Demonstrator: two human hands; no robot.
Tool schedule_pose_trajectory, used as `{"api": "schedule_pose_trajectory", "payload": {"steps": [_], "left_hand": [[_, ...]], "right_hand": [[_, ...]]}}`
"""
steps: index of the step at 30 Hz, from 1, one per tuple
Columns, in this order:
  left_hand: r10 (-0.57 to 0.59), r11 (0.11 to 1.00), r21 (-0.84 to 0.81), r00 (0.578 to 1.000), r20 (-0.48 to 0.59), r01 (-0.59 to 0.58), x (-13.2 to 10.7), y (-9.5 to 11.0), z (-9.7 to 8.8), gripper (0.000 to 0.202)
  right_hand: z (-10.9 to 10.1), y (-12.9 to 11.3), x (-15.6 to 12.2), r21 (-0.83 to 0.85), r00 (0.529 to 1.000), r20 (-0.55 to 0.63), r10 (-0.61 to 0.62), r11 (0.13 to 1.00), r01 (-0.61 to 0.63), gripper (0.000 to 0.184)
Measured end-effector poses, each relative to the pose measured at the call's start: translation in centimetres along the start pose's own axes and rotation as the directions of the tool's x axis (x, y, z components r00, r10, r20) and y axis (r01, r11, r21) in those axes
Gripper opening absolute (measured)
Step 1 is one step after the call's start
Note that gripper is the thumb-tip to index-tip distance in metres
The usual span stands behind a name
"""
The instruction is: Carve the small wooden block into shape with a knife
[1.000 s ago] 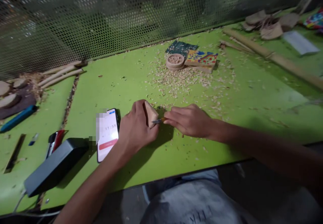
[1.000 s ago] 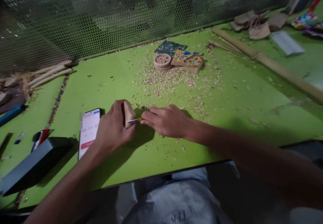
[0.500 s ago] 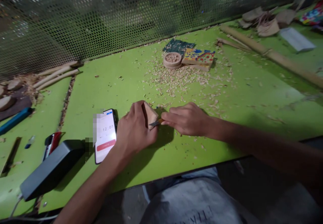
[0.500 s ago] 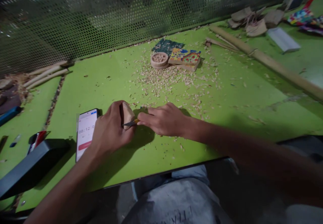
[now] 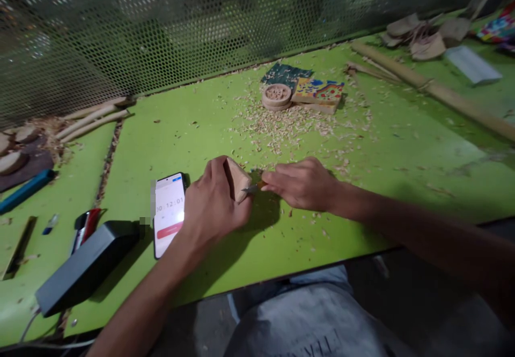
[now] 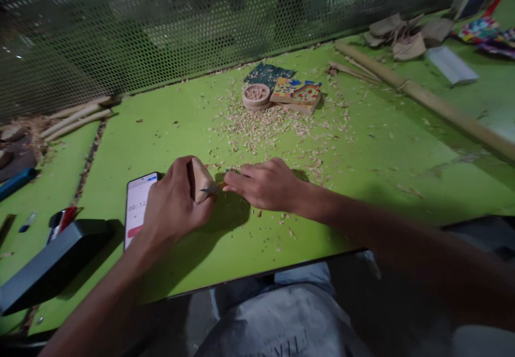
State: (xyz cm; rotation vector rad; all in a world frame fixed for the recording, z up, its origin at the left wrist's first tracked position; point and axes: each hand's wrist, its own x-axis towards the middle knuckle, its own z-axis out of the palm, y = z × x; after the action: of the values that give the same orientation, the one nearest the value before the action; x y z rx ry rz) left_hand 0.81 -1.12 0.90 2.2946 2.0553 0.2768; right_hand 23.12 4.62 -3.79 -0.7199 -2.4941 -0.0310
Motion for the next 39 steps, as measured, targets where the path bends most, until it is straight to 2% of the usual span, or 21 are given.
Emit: {"api": "schedule_pose_trajectory", "payload": {"steps": [2, 3, 5, 6, 7, 8, 11, 13, 15, 19, 22, 25, 31, 36, 39], "left_hand": [[0.025, 0.999, -0.036, 1.0, -0.009, -0.026, -0.2, 0.0, -0.2, 0.059], [0.049, 0.997, -0.063, 0.999, -0.009, -0.05, -0.3, -0.1, -0.2, 0.06], [0.084, 0.991, -0.107, 0.996, 0.003, -0.084, -0.4, -0.2, -0.1, 0.062], [0.061, 0.993, -0.104, 0.998, 0.006, -0.06, -0.4, -0.2, 0.0, 0.06], [0.041, 0.995, -0.097, 0.999, 0.016, -0.039, -0.2, -0.3, 0.1, 0.06], [0.009, 0.996, -0.088, 1.0, 0.023, -0.007, -0.1, -0.5, 0.2, 0.06], [-0.059, 0.992, -0.109, 0.998, 0.032, 0.062, 0.5, -1.0, 0.6, 0.058], [-0.085, 0.985, -0.146, 0.996, 0.017, 0.087, 0.8, -1.3, 0.7, 0.056], [-0.107, 0.977, -0.184, 0.994, 0.004, 0.106, 0.9, -1.6, 0.7, 0.056], [-0.112, 0.965, -0.237, 0.993, 0.021, 0.114, 0.9, -1.6, 0.5, 0.057], [-0.095, 0.965, -0.24, 0.995, 0.044, 0.103, 0.9, -1.4, 0.6, 0.059], [-0.099, 0.967, -0.231, 0.993, 0.061, 0.11, 1.0, -1.3, 0.9, 0.056], [-0.12, 0.981, -0.152, 0.992, 0.031, 0.123, 0.9, -1.4, 1.2, 0.058], [-0.087, 0.987, -0.136, 0.996, 0.017, 0.088, 0.9, -1.5, 1.3, 0.072], [-0.088, 0.987, -0.131, 0.996, 0.026, 0.09, 0.9, -1.5, 1.4, 0.073]], "right_hand": [[-0.2, 2.1, -0.1, 0.044, 0.987, 0.006, 0.163, 0.986, -0.163, 0.048], [-0.5, 3.5, -0.1, 0.061, 0.961, -0.013, 0.276, 0.96, -0.275, 0.049], [-1.0, 6.0, -0.3, 0.048, 0.887, -0.153, 0.436, 0.9, -0.434, 0.045], [-1.3, 6.7, -0.3, 0.042, 0.86, -0.21, 0.465, 0.883, -0.468, 0.044], [-1.5, 6.9, -0.2, 0.05, 0.861, -0.209, 0.463, 0.885, -0.463, 0.045], [-1.6, 6.5, 0.0, 0.065, 0.882, -0.17, 0.439, 0.898, -0.435, 0.046], [-1.6, 3.3, 1.4, 0.137, 0.967, 0.056, 0.247, 0.958, -0.252, 0.048], [-1.4, 0.9, 2.6, 0.161, 0.98, 0.164, 0.108, 0.978, -0.135, 0.048], [-1.0, -0.3, 3.7, 0.168, 0.979, 0.203, 0.029, 0.984, -0.064, 0.048], [0.3, 0.5, 4.0, 0.187, 0.991, 0.137, -0.007, 0.982, -0.019, 0.051], [1.2, 1.6, 3.0, 0.189, 0.997, 0.072, -0.012, 0.982, -0.002, 0.048], [1.7, 1.7, 2.0, 0.194, 0.999, 0.017, -0.039, 0.98, 0.035, 0.044], [2.1, 0.6, 1.8, 0.14, 0.995, 0.052, -0.09, 0.987, 0.082, 0.045], [2.1, 0.9, 1.7, 0.098, 0.996, 0.045, -0.083, 0.992, 0.078, 0.045], [1.9, 0.9, 1.8, 0.067, 0.995, 0.058, -0.087, 0.994, 0.083, 0.048]]}}
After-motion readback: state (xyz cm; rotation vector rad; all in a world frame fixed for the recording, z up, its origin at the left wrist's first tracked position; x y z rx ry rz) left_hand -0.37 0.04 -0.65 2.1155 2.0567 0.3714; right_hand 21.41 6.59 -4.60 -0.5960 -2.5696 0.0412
